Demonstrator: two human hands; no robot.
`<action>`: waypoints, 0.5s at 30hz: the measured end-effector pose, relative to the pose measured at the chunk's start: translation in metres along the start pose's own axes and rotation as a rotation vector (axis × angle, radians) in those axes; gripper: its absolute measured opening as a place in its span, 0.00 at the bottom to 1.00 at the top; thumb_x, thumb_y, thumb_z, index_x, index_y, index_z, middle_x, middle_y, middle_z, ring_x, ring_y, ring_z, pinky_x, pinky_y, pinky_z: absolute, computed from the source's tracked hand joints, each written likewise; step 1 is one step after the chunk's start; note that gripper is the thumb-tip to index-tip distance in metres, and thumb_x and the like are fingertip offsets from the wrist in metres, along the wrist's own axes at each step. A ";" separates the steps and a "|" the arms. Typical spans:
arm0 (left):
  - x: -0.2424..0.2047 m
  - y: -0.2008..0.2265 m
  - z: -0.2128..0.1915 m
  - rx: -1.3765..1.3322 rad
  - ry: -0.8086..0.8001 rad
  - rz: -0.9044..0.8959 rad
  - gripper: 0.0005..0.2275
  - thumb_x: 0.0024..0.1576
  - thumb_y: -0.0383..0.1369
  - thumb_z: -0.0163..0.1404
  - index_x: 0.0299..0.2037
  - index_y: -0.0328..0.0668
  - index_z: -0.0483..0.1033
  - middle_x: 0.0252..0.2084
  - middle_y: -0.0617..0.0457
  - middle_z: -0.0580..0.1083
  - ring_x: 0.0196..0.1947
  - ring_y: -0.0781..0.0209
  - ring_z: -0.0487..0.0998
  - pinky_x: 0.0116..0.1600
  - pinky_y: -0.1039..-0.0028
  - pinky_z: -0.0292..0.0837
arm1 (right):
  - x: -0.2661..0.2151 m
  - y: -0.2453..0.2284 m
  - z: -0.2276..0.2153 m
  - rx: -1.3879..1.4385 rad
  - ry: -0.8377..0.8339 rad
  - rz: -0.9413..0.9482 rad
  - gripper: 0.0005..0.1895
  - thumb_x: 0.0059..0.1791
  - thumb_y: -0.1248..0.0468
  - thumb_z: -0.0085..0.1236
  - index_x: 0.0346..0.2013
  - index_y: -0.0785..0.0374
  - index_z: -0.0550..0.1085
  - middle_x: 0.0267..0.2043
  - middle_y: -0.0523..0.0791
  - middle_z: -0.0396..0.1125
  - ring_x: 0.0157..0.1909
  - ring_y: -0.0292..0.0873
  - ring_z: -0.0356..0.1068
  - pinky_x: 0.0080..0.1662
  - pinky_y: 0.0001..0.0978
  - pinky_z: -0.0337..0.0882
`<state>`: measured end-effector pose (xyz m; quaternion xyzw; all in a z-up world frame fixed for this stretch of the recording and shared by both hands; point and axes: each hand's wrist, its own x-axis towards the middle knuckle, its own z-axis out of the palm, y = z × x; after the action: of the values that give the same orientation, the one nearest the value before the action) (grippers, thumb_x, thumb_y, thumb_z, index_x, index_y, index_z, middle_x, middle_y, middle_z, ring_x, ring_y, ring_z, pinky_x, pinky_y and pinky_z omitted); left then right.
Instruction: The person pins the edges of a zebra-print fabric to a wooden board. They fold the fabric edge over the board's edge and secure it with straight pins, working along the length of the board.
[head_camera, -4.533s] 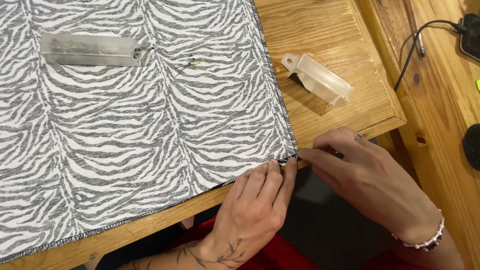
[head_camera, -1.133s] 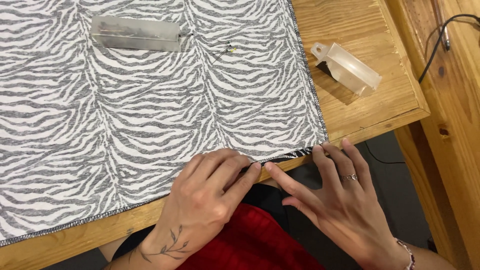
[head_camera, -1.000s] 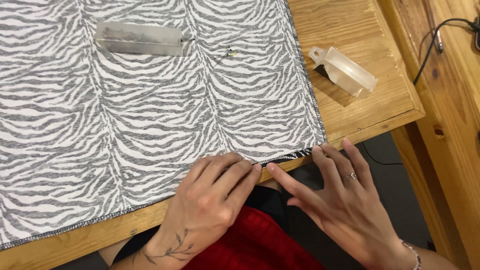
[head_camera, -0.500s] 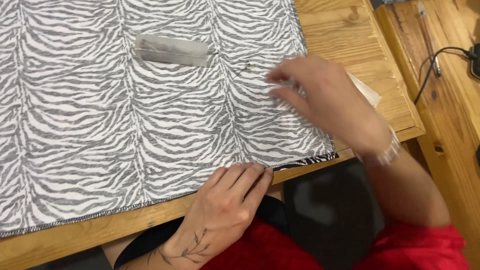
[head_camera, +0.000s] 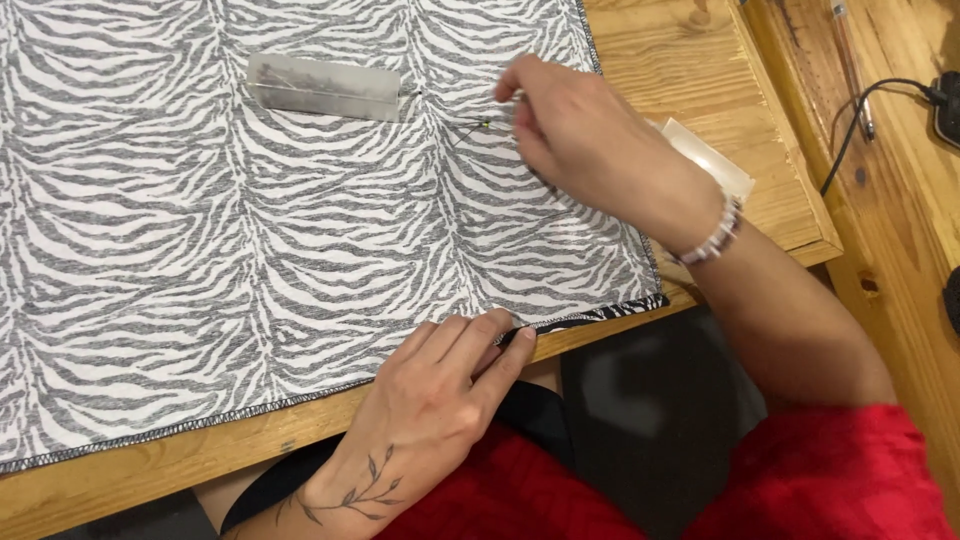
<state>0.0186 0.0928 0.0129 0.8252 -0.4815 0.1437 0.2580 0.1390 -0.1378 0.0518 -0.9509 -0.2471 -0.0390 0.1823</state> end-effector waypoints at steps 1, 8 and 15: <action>0.000 -0.001 -0.001 -0.019 0.005 0.001 0.13 0.59 0.17 0.47 0.53 0.33 0.74 0.50 0.44 0.70 0.39 0.54 0.71 0.41 0.67 0.68 | -0.009 -0.005 -0.004 -0.058 -0.017 0.037 0.05 0.56 0.72 0.45 0.46 0.68 0.68 0.35 0.49 0.67 0.34 0.50 0.65 0.36 0.44 0.64; 0.003 -0.002 -0.004 -0.043 0.015 -0.001 0.11 0.61 0.19 0.47 0.52 0.33 0.75 0.49 0.45 0.70 0.40 0.53 0.71 0.40 0.67 0.67 | -0.082 -0.057 -0.029 0.164 -0.005 -0.222 0.03 0.51 0.74 0.57 0.37 0.69 0.72 0.36 0.45 0.66 0.38 0.39 0.65 0.39 0.21 0.72; 0.001 -0.003 -0.005 -0.018 0.010 0.003 0.11 0.61 0.19 0.47 0.53 0.33 0.75 0.49 0.46 0.71 0.40 0.54 0.72 0.40 0.68 0.68 | -0.108 -0.054 -0.011 0.438 -0.141 0.052 0.04 0.49 0.68 0.58 0.38 0.58 0.76 0.35 0.39 0.73 0.36 0.34 0.73 0.38 0.23 0.71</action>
<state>0.0218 0.0959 0.0170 0.8213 -0.4828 0.1438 0.2678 0.0182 -0.1475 0.0624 -0.8952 -0.2370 0.0868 0.3674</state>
